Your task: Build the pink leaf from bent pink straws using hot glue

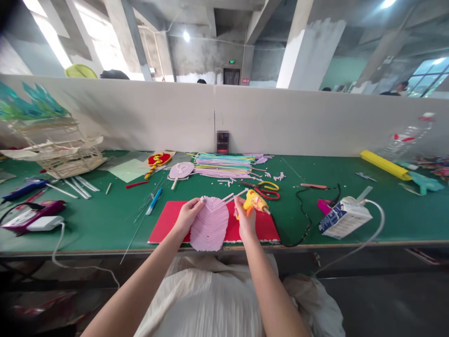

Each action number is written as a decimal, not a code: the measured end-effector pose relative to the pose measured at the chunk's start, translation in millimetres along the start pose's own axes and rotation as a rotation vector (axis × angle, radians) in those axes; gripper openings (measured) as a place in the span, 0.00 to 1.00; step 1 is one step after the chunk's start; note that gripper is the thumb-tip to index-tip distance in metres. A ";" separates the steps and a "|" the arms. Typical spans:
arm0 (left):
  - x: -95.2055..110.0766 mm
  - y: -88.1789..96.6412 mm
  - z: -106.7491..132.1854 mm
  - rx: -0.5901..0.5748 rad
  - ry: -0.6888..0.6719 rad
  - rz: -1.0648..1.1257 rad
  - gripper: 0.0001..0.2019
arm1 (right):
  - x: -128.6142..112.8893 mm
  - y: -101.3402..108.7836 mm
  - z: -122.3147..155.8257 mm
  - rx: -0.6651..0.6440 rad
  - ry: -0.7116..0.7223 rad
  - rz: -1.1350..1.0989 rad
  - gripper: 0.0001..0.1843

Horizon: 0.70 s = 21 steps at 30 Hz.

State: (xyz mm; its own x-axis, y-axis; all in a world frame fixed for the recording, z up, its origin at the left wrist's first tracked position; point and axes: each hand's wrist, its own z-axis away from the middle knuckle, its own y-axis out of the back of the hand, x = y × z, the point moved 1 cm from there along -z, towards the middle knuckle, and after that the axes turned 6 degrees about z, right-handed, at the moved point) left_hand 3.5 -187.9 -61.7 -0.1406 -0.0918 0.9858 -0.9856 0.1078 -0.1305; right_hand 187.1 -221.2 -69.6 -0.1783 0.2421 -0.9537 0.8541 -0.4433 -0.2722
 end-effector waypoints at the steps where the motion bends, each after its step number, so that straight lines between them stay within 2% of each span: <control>1: -0.3 -0.3 -0.1 -0.007 0.002 0.004 0.18 | 0.2 0.2 -0.5 0.010 -0.017 -0.010 0.18; 6: -1.6 -1.6 -0.2 -0.043 0.046 0.044 0.18 | 2.0 2.8 -1.3 0.021 -0.034 -0.048 0.15; 14: -2.6 -2.2 0.1 -0.066 0.088 0.041 0.21 | -4.2 3.8 1.3 -0.040 0.006 -0.127 0.14; 21: -2.8 -2.2 -0.4 -0.088 0.064 0.022 0.21 | -12.9 2.0 -0.5 -0.060 0.103 0.037 0.14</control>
State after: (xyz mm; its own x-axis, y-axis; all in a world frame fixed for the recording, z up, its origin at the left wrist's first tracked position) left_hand 6.1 -187.5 -64.1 -0.1531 -0.0255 0.9879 -0.9699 0.1955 -0.1453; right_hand 191.4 -224.8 -57.7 -0.0982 0.3152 -0.9439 0.8874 -0.4015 -0.2264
